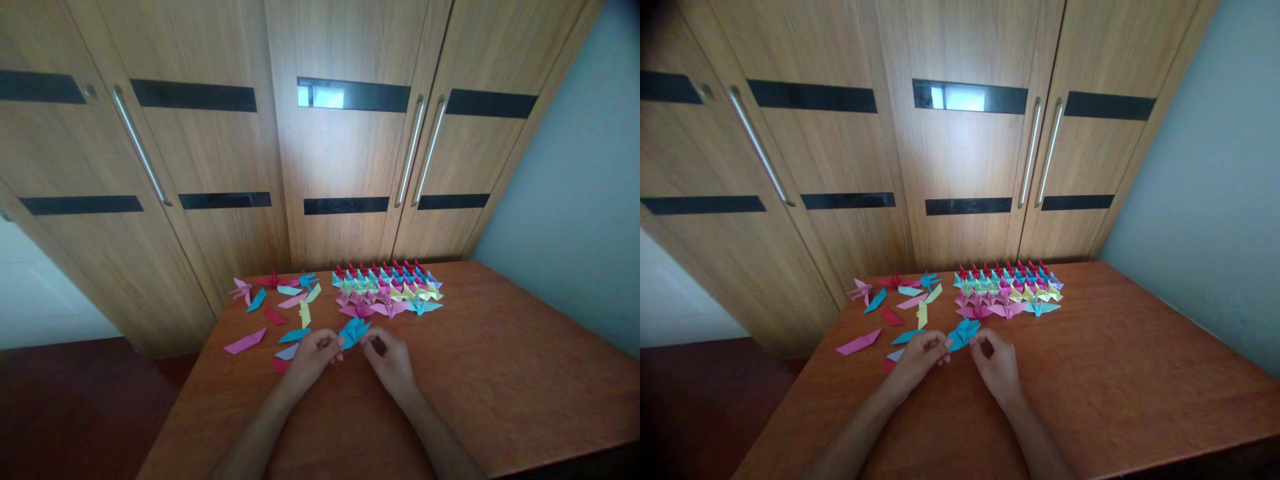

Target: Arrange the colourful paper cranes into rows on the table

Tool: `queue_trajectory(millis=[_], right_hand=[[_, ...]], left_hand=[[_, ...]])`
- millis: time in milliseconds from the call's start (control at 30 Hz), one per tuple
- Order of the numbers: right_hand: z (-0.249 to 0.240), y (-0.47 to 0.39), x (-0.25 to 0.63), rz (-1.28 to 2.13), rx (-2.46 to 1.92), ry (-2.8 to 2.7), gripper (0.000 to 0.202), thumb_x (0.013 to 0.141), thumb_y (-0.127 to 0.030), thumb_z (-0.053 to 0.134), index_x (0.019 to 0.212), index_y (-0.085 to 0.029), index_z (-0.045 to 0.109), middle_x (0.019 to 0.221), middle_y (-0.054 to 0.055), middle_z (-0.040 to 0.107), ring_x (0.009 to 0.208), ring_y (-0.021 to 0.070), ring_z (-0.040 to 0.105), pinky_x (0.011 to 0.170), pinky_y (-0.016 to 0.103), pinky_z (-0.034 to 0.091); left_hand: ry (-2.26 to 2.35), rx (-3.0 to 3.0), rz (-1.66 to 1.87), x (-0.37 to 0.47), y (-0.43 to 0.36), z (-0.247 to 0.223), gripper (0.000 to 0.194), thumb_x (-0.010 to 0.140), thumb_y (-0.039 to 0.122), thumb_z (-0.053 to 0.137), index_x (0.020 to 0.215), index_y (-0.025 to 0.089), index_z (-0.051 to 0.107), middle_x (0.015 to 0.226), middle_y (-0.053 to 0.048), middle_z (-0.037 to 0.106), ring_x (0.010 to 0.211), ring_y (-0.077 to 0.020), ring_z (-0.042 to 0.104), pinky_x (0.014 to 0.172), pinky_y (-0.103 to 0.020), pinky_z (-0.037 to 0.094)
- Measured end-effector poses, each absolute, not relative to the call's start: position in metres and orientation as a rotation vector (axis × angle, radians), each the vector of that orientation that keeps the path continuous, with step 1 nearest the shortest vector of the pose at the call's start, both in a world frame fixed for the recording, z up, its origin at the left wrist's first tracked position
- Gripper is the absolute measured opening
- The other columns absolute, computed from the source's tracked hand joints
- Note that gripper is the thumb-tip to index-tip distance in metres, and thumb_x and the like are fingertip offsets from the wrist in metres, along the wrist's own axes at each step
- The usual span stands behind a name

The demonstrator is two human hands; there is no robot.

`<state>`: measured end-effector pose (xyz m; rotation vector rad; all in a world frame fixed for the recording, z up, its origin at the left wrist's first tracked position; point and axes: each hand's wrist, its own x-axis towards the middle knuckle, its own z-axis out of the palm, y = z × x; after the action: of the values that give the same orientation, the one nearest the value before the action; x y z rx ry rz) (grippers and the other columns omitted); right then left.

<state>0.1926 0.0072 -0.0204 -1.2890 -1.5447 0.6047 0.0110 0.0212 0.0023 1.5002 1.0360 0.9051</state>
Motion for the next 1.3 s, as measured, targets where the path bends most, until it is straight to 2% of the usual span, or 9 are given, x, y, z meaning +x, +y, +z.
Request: queue_trajectory(millis=[100,300,467,600,833,1300], right_hand=[[-0.019,0.006,0.211,0.444,-1.356,-1.502,0.027,0.081,-0.046,0.053,0.070,-0.022,0.061,0.063,0.000,0.061,0.056,0.0159,0.053,0.056,0.026,0.041],[-0.024,0.010,0.303,0.061,-1.660,-1.496,0.036,0.081,-0.052,0.047,0.083,-0.020,0.065,0.072,0.007,0.067,0.061,0.0188,0.060,0.059,0.027,0.043],[-0.036,0.013,0.385,-0.179,-2.000,-1.448,0.031,0.079,-0.047,0.048,0.086,-0.021,0.065,0.075,0.006,0.069,0.063,0.0200,0.063,0.053,0.026,0.039],[-0.044,0.020,0.414,-0.153,-2.189,-1.458,0.028,0.079,-0.046,0.050,0.085,-0.024,0.065,0.079,0.006,0.070,0.065,0.0219,0.064,0.049,0.026,0.036],[-0.047,0.042,0.411,-0.087,-2.361,-1.426,0.036,0.080,-0.051,0.045,0.088,-0.024,0.068,0.079,0.011,0.069,0.068,0.0269,0.064,0.049,0.029,0.036],[-0.041,0.060,0.399,-0.110,-2.464,-1.459,0.040,0.086,-0.048,0.037,0.094,-0.023,0.066,0.091,0.012,0.069,0.075,0.0263,0.064,0.056,0.030,0.040]], left_hand=[[1.005,1.478,0.886,0.013,0.020,0.001,0.035,0.078,0.049,0.057,0.068,0.016,0.058,0.061,-0.001,0.061,0.055,-0.0120,0.052,0.054,-0.021,0.038],[0.975,1.470,0.839,0.017,0.016,0.003,0.036,0.079,0.049,0.056,0.070,0.015,0.061,0.062,-0.001,0.062,0.056,-0.0118,0.052,0.055,-0.021,0.038],[0.957,1.472,0.833,0.019,0.015,0.003,0.036,0.080,0.048,0.055,0.068,0.015,0.061,0.061,-0.001,0.062,0.055,-0.0115,0.051,0.055,-0.022,0.039],[0.964,1.476,0.834,0.019,0.015,0.002,0.035,0.081,0.046,0.055,0.068,0.014,0.061,0.061,-0.001,0.061,0.055,-0.0114,0.051,0.055,-0.022,0.039],[0.995,1.463,0.834,0.018,0.018,0.001,0.037,0.079,0.049,0.056,0.068,0.015,0.061,0.061,-0.002,0.061,0.055,-0.0118,0.051,0.054,-0.022,0.038],[0.972,1.465,0.823,0.017,0.017,-0.001,0.035,0.081,0.047,0.054,0.070,0.015,0.060,0.063,-0.001,0.061,0.058,-0.0115,0.052,0.055,-0.021,0.039]])
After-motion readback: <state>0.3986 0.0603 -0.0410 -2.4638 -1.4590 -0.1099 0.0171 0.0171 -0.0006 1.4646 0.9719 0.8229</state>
